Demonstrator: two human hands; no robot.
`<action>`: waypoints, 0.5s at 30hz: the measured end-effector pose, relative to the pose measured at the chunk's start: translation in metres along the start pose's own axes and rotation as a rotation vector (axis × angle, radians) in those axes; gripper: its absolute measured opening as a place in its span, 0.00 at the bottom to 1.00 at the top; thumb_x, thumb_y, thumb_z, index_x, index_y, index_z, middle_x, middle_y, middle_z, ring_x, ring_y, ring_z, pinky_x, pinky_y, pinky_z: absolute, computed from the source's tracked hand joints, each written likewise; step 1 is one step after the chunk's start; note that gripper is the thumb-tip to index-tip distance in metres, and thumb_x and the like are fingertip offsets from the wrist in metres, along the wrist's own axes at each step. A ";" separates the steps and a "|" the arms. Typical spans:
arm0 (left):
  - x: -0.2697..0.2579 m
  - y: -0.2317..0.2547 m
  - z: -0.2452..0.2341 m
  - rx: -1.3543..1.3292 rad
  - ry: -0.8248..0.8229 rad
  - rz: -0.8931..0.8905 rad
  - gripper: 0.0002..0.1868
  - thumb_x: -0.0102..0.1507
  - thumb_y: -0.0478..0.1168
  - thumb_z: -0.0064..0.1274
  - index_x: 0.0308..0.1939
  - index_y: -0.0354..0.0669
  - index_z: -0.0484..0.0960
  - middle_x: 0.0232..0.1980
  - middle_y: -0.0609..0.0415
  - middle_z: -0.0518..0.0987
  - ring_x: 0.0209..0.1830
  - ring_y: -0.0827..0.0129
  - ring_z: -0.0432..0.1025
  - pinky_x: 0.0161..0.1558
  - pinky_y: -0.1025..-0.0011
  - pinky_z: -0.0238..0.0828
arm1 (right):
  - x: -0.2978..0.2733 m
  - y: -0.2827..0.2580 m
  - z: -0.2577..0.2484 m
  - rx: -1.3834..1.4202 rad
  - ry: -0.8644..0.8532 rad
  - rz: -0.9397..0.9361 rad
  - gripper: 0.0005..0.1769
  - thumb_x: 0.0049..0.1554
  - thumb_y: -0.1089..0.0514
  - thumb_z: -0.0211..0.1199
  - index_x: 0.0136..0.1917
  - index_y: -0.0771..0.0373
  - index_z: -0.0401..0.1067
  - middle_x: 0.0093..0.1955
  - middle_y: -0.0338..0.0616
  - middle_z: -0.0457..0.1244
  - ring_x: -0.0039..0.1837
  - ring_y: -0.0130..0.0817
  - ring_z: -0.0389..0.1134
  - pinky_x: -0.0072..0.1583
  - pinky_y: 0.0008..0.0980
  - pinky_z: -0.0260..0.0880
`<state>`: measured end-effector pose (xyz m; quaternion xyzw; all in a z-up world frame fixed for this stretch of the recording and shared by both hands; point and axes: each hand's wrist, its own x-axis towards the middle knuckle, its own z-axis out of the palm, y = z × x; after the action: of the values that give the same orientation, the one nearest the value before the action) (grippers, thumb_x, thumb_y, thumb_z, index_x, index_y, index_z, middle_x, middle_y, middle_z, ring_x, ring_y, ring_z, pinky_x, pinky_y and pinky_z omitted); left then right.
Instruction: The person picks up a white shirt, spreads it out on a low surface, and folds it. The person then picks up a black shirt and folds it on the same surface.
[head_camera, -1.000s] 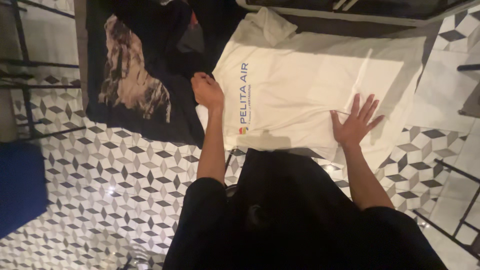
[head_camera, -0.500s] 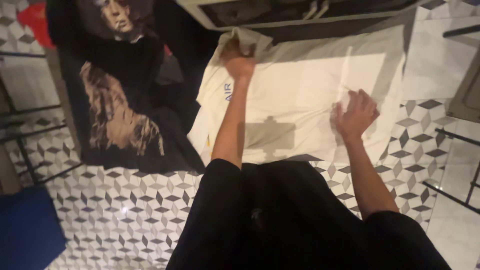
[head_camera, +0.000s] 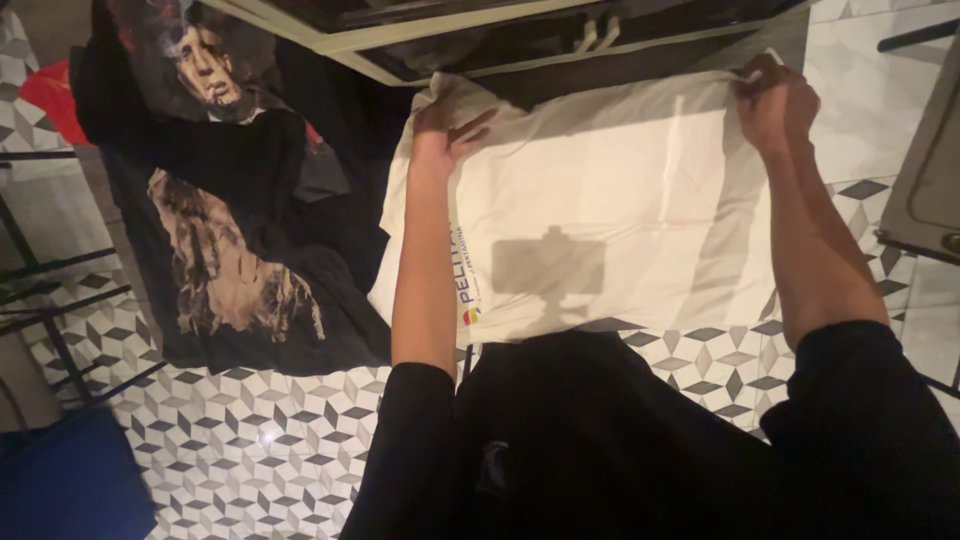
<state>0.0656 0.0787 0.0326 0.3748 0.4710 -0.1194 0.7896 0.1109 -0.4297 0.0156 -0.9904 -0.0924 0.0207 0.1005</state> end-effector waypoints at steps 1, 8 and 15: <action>-0.005 0.004 0.002 -0.009 -0.017 0.002 0.26 0.65 0.48 0.53 0.63 0.39 0.70 0.54 0.45 0.77 0.46 0.48 0.76 0.47 0.49 0.78 | 0.002 0.004 0.004 0.084 0.065 0.011 0.11 0.65 0.59 0.65 0.61 0.56 0.72 0.54 0.48 0.71 0.54 0.49 0.73 0.54 0.45 0.73; -0.003 -0.015 -0.016 0.009 -0.262 0.287 0.28 0.60 0.32 0.58 0.64 0.34 0.69 0.55 0.42 0.79 0.51 0.53 0.78 0.52 0.57 0.78 | 0.001 -0.017 0.006 0.769 0.217 0.345 0.22 0.63 0.63 0.57 0.70 0.65 0.60 0.69 0.59 0.67 0.63 0.47 0.74 0.57 0.36 0.75; -0.096 -0.093 -0.071 1.107 0.096 1.162 0.39 0.63 0.37 0.62 0.75 0.38 0.61 0.76 0.39 0.65 0.78 0.45 0.58 0.76 0.51 0.56 | -0.138 -0.111 -0.019 0.522 0.101 0.140 0.47 0.64 0.61 0.70 0.83 0.77 0.45 0.84 0.69 0.48 0.85 0.60 0.49 0.83 0.45 0.47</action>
<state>-0.0816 0.0491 0.0484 0.9017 0.1065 0.1106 0.4041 -0.0429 -0.3523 0.0601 -0.9347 -0.0100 0.0013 0.3553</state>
